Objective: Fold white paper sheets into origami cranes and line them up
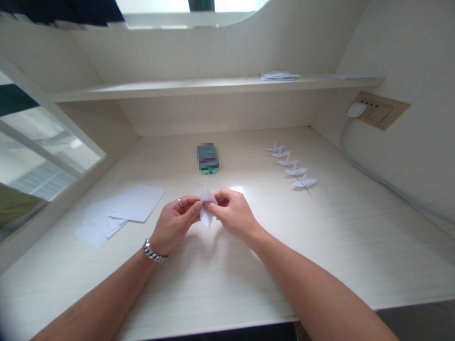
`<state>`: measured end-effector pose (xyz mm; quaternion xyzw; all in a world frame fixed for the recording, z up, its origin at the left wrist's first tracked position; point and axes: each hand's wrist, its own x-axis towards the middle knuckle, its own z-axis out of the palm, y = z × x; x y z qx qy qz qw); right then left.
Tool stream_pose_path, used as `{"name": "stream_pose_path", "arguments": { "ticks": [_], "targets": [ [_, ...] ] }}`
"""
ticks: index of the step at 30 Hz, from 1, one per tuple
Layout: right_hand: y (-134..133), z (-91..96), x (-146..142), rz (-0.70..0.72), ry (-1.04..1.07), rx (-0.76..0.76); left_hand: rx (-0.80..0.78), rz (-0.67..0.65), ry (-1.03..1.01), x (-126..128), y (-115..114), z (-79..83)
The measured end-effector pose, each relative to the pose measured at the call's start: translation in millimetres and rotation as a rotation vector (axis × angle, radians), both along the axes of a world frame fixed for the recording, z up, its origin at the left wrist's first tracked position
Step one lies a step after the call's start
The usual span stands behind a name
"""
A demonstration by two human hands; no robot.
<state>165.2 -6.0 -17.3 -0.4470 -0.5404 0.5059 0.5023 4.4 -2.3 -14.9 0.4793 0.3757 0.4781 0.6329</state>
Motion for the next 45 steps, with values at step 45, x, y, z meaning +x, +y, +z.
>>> {"name": "stream_pose_path", "arguments": {
  "ticks": [45],
  "targets": [
    [0.7, -1.6, 0.6, 0.065, 0.024, -0.077, -0.001, 0.090, 0.192, -3.3, 3.5, -0.4]
  ]
}}
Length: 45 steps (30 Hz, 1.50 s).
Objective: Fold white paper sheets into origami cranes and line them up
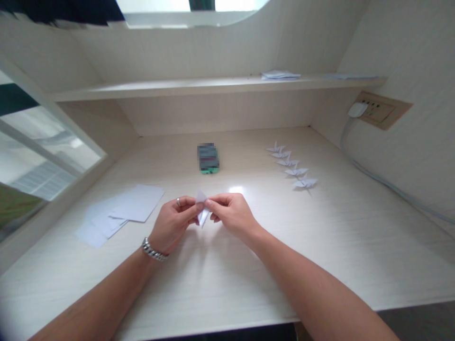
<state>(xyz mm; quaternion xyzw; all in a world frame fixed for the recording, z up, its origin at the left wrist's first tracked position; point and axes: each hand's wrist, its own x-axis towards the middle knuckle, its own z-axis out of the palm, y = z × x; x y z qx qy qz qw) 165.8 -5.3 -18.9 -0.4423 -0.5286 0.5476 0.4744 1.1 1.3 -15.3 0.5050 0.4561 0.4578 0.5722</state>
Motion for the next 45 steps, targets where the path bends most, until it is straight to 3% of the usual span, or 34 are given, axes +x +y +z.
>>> {"name": "stream_pose_path", "arguments": {
  "ticks": [5, 11, 26, 45],
  "targets": [
    [2.1, -2.2, 4.1, -0.038, -0.068, 0.122, 0.003, -0.035, 0.041, 0.2, -1.4, 1.8],
    [0.3, 1.1, 3.1, -0.020, -0.062, 0.155, -0.029, -0.080, 0.099, 1.5, -2.8, 3.3],
    [2.1, -1.7, 1.7, 0.017, 0.006, 0.034, -0.038, -0.205, 0.118, 2.2, -2.7, 4.0],
    [2.0, -3.8, 2.0, 0.034, -0.045, 0.071, -0.065, -0.116, 0.149, 3.3, -4.4, 6.1]
  ]
}}
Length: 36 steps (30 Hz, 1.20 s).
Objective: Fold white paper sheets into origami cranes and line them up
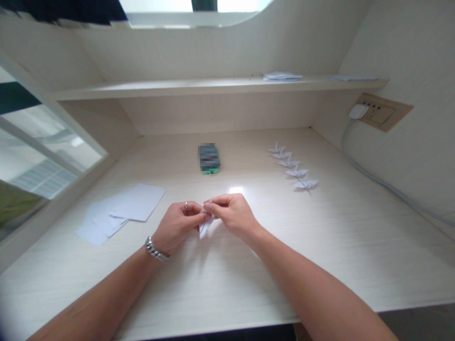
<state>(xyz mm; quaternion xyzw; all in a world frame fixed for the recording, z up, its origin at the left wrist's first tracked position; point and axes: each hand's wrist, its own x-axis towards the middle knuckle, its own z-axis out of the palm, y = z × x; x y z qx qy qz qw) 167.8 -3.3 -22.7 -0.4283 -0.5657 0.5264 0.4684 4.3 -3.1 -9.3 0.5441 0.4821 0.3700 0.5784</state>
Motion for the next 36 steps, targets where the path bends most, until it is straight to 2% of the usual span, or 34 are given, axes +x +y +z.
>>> {"name": "stream_pose_path", "arguments": {
  "ticks": [5, 16, 23, 25, 29, 36],
  "targets": [
    [-1, 0.5, 0, 0.012, -0.014, 0.040, -0.010, 0.006, -0.017, 0, 0, -0.5],
    [-2, 5.5, 0, 0.004, 0.037, -0.005, -0.025, -0.042, -0.030, -1, -1, 4.5],
    [-2, 8.1, -2, -0.052, 0.068, -0.041, -0.055, -0.078, -0.059, -1, -2, 6.3],
    [-1, 12.9, 1, -0.090, 0.096, -0.069, -0.067, -0.081, -0.042, -1, -2, 5.1],
    [3, 19.8, 10, -0.279, 0.179, -0.084, -0.089, -0.075, -0.016, -2, -2, 3.0],
    [-2, 11.7, 8, -0.069, -0.131, 0.133, -0.038, -0.051, -0.005, -1, -2, 2.6]
  ]
}}
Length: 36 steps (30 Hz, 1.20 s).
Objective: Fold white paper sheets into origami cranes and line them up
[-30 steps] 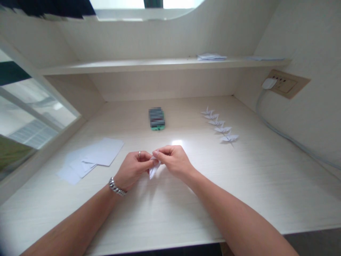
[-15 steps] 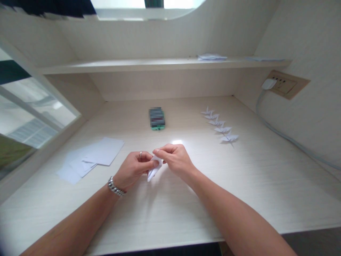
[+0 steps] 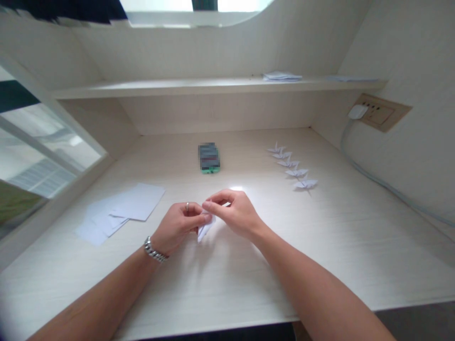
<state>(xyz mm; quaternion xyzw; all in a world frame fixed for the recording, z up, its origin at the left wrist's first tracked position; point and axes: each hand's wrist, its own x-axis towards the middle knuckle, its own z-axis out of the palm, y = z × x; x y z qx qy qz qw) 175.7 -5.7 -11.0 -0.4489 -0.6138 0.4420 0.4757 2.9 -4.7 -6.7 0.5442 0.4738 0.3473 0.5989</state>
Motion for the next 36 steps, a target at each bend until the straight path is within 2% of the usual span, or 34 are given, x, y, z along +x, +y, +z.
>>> {"name": "stream_pose_path", "arguments": {
  "ticks": [3, 10, 14, 17, 24, 31, 36],
  "targets": [
    [-1.6, -2.1, -1.0, -0.010, -0.041, 0.040, -0.006, -0.007, -0.002, 0.8, -0.1, -1.8],
    [0.1, -4.6, 0.4, 0.022, 0.054, 0.018, -0.005, -0.028, -0.003, 0.9, -0.3, -3.2],
    [0.9, -0.6, 0.1, 0.051, 0.162, -0.091, -0.012, -0.011, -0.006, 0.5, -0.2, -2.9],
    [2.0, 2.8, 2.2, 0.000, 0.229, -0.150, -0.025, -0.002, -0.005, -0.2, 0.5, -3.7],
    [-0.1, -2.2, 0.9, -0.013, -0.043, 0.033, -0.037, -0.007, -0.013, 0.4, 0.3, -2.1],
    [2.6, -2.2, 0.7, -0.002, 0.037, -0.038, -0.030, -0.020, -0.011, -0.5, 2.0, -6.1],
    [-2.8, 4.4, -2.0, 0.019, -0.150, 0.059, -0.031, -0.017, -0.028, 0.0, 0.9, -5.5]
  ]
}}
